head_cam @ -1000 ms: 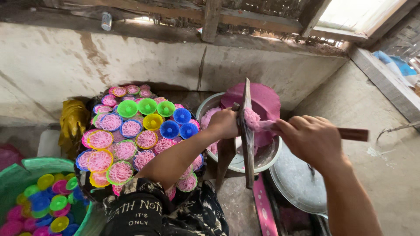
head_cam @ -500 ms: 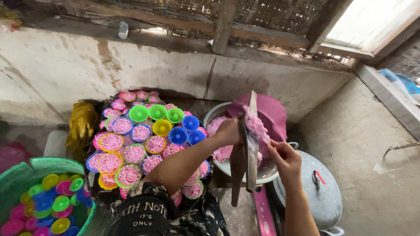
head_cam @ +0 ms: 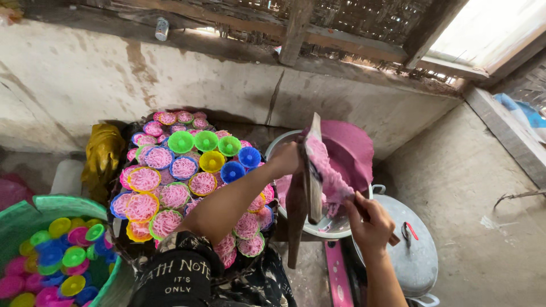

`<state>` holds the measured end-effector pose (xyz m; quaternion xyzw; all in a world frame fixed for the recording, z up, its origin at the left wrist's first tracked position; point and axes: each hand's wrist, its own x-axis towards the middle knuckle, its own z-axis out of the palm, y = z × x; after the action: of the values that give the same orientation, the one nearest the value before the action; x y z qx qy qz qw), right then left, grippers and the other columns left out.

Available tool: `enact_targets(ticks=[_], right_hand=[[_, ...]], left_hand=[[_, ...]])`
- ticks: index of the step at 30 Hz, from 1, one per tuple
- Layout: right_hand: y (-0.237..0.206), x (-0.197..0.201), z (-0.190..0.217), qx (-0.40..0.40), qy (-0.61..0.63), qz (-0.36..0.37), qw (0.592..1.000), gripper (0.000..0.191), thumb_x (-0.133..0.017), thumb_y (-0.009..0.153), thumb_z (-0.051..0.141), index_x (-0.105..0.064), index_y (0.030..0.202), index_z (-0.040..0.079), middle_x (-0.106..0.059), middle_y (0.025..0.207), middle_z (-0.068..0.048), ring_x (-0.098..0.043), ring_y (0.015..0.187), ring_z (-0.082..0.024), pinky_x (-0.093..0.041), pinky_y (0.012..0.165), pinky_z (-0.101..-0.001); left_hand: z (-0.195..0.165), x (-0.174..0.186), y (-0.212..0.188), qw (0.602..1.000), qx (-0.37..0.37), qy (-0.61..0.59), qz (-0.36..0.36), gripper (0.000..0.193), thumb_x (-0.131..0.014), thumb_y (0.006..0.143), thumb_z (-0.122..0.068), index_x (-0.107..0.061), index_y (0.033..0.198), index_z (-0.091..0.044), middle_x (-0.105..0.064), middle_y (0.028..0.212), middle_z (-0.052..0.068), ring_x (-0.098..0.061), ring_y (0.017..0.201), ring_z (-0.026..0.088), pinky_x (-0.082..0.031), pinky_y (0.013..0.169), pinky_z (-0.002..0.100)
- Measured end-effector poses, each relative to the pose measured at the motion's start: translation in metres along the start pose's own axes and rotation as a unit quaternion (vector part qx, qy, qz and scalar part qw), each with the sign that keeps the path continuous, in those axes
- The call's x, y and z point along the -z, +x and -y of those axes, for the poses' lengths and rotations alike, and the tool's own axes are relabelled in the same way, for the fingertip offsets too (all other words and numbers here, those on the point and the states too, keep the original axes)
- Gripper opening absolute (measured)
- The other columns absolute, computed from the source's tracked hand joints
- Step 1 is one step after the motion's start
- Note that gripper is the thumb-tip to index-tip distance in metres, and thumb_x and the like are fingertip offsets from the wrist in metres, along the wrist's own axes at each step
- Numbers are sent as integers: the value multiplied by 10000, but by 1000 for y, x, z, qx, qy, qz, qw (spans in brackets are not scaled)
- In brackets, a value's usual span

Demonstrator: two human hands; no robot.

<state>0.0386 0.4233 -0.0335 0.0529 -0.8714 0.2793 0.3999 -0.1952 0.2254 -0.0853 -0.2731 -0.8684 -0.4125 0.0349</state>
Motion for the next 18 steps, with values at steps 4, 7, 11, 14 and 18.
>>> enact_targets(ticks=[4,7,11,14,18], right_hand=[[13,4,-7,-108,203,28,973,255,-844,894,174,-746,1065,12,-646,841,-81,-576,742,-53,-479,679,-226],[35,-9,-14,-59,66,-35,995,252,-849,917,168,-750,1083,7,-683,851,-94,-625,724,-84,-501,683,-250],[32,-19,-9,48,-33,-53,997,230,-841,894,134,-755,1064,6,-688,827,-123,-625,709,-133,-501,666,-279],[14,-12,-4,43,31,-3,999,240,-816,891,148,-745,1070,5,-683,811,-73,-602,675,-76,-488,645,-257],[18,-5,-13,-79,176,67,979,278,-838,857,153,-740,1064,-6,-606,753,26,-512,682,-18,-425,611,-205]], left_hand=[[4,14,4,981,-188,-15,-51,247,-700,764,-275,-755,870,-59,-718,885,246,-691,866,467,-555,758,536],[-14,-1,-2,984,-174,27,-4,234,-707,711,-259,-742,814,-52,-706,843,252,-702,838,456,-580,766,521],[-11,-3,1,987,-163,7,-7,228,-708,716,-237,-745,832,-44,-707,845,253,-698,827,458,-577,747,525],[10,10,11,977,-187,101,6,185,-696,802,-223,-754,851,-55,-718,888,237,-708,846,443,-577,766,529],[22,19,12,990,-94,101,1,215,-670,854,-234,-758,887,-41,-709,903,256,-688,853,463,-570,746,536]])
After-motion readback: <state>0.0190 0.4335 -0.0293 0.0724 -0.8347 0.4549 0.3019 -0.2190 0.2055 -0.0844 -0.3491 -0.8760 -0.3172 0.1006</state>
